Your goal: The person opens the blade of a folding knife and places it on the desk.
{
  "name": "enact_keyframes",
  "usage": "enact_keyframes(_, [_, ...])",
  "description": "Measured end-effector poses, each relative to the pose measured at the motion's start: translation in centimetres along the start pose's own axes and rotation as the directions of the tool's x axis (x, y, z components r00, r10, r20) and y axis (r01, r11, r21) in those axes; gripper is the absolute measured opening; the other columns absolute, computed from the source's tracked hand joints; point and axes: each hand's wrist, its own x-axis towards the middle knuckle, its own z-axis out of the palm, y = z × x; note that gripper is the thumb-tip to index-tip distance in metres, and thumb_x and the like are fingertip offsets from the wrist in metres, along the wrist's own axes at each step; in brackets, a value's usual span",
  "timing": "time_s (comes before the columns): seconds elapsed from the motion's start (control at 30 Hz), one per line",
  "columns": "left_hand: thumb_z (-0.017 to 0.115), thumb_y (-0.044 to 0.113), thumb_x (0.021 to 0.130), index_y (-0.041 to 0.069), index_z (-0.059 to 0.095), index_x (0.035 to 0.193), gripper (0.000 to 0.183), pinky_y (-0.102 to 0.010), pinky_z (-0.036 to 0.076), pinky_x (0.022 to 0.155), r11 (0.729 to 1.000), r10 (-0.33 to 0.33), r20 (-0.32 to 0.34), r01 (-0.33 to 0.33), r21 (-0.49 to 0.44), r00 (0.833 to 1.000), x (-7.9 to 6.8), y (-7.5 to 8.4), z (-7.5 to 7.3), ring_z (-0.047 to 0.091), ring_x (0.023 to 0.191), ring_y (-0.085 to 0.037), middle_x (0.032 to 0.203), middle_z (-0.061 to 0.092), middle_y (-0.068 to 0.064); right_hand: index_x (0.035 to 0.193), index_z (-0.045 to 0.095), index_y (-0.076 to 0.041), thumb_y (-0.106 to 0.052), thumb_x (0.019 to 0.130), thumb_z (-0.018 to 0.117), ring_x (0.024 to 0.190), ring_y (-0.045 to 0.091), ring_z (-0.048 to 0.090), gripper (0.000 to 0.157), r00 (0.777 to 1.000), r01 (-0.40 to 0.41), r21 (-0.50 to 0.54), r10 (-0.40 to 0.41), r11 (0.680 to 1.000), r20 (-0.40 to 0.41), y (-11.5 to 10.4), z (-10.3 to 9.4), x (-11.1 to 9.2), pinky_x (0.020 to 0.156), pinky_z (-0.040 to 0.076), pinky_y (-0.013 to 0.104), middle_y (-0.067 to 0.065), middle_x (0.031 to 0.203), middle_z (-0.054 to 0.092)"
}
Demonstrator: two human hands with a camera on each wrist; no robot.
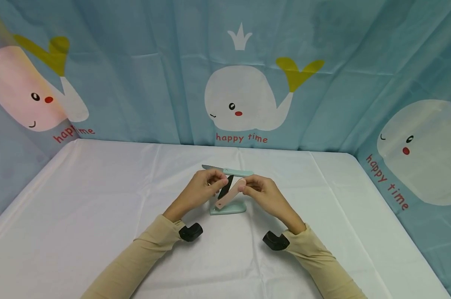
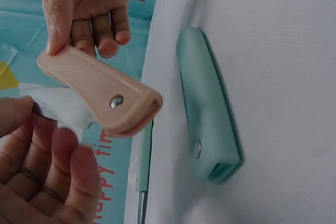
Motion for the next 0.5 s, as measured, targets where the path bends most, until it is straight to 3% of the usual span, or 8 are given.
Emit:
enact_keyframes(0.17, [0.064, 0.021, 0.098, 0.003, 0.069, 0.11, 0.022, -0.04, 0.057, 0.073, 0.995, -0.022, 0.028, 0.025, -0.099, 0.999, 0.03, -0.12, -0.22, 0.064, 0.074, -0.015, 0.094, 0.072, -0.012, 0.118, 0.066, -0.002, -0.023, 0.098, 0.063, 0.104, 0.031, 0.069, 0.029, 1.0, -0.01, 0.02, 0.01, 1.0, 0.008, -0.33, -0.03, -0.07, 0.091, 0.054, 0.035, 0.014, 0.111, 0.072])
enact_keyframes(0.3, [0.067, 0.022, 0.096, 0.004, 0.07, 0.113, 0.025, -0.048, 0.058, 0.077, 0.991, -0.05, 0.048, 0.056, -0.12, 0.998, -0.01, -0.06, -0.15, 0.066, 0.077, -0.015, 0.098, 0.073, -0.01, 0.119, 0.066, -0.004, -0.025, 0.098, 0.063, 0.103, 0.029, 0.07, 0.029, 1.0, -0.011, 0.024, 0.011, 1.0, 0.018, -0.46, 0.12, -0.04, 0.091, 0.054, 0.036, 0.012, 0.112, 0.072])
enact_keyframes(0.5, [0.069, 0.02, 0.094, 0.003, 0.072, 0.109, 0.022, -0.044, 0.059, 0.073, 0.996, -0.043, 0.043, 0.046, -0.082, 0.998, -0.18, 0.11, -0.17, 0.068, 0.078, -0.016, 0.099, 0.074, -0.012, 0.118, 0.067, -0.004, -0.026, 0.098, 0.064, 0.1, 0.024, 0.07, 0.029, 1.0, 0.007, -0.002, -0.007, 1.0, 0.013, -0.56, 0.22, -0.12, 0.089, 0.054, 0.036, 0.011, 0.109, 0.073])
